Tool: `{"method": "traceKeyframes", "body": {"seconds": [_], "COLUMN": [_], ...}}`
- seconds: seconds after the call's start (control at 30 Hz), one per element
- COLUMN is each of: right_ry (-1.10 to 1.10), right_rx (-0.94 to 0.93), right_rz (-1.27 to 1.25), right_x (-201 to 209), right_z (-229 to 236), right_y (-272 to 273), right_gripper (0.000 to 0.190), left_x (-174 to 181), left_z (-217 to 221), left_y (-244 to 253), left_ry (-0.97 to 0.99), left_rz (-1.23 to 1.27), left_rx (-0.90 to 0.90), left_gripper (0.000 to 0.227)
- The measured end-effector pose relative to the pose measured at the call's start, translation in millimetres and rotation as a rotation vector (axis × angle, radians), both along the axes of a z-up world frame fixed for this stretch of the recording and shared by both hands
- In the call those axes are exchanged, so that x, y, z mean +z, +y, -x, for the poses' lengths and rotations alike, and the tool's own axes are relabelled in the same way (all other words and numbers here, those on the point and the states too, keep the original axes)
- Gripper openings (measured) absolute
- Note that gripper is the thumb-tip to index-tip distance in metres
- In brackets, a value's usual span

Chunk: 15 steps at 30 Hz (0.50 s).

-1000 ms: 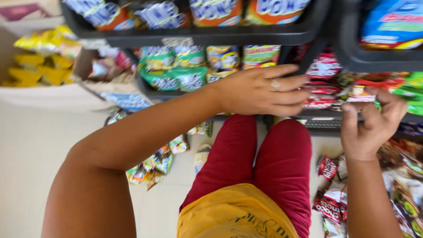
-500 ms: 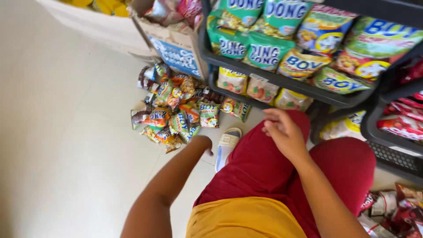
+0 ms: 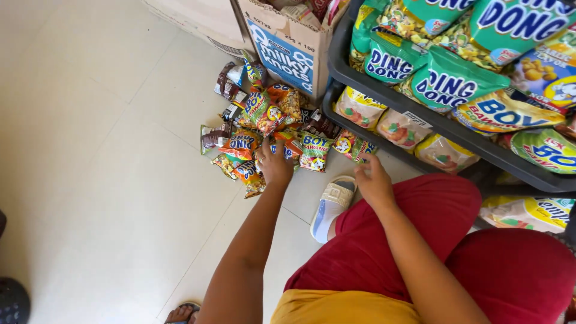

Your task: Restocking and organizing snack bags from the floor onto grocery store shelves.

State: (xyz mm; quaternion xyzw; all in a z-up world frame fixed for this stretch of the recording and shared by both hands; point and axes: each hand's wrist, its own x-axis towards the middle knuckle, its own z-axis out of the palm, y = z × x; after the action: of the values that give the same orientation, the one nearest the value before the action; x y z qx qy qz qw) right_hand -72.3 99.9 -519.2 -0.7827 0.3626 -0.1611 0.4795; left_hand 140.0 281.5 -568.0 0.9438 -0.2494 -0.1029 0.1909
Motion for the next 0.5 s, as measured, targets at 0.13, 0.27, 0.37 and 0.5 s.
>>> {"method": "traceKeyframes", "body": {"seconds": [0.13, 0.27, 0.37, 0.5], "right_ry": [0.129, 0.166, 0.224, 0.211], "right_rx": [-0.074, 0.025, 0.119, 0.174], "right_rz": [-0.253, -0.134, -0.087, -0.137], "right_x": [-20.8, -19.8, -30.4, -18.3], "right_z": [5.6, 2.9, 1.7, -7.8], "right_y": [-15.3, -5.9, -4.4, 0.0], "right_gripper": [0.034, 0.025, 0.022, 0.022], "left_x": [4.4, -17.1, -35.4, -48.9], "left_z": [-22.3, -27.6, -24.2, -21.7], "left_y": [-11.9, -23.4, -29.9, -21.7], "left_ry": [0.246, 0.335, 0.267, 0.160], "left_rz": [-0.168, -0.250, -0.320, -0.328], "left_rx": [0.134, 0.107, 0.136, 0.194], "left_gripper": [0.092, 0.095, 0.084, 0.054]}}
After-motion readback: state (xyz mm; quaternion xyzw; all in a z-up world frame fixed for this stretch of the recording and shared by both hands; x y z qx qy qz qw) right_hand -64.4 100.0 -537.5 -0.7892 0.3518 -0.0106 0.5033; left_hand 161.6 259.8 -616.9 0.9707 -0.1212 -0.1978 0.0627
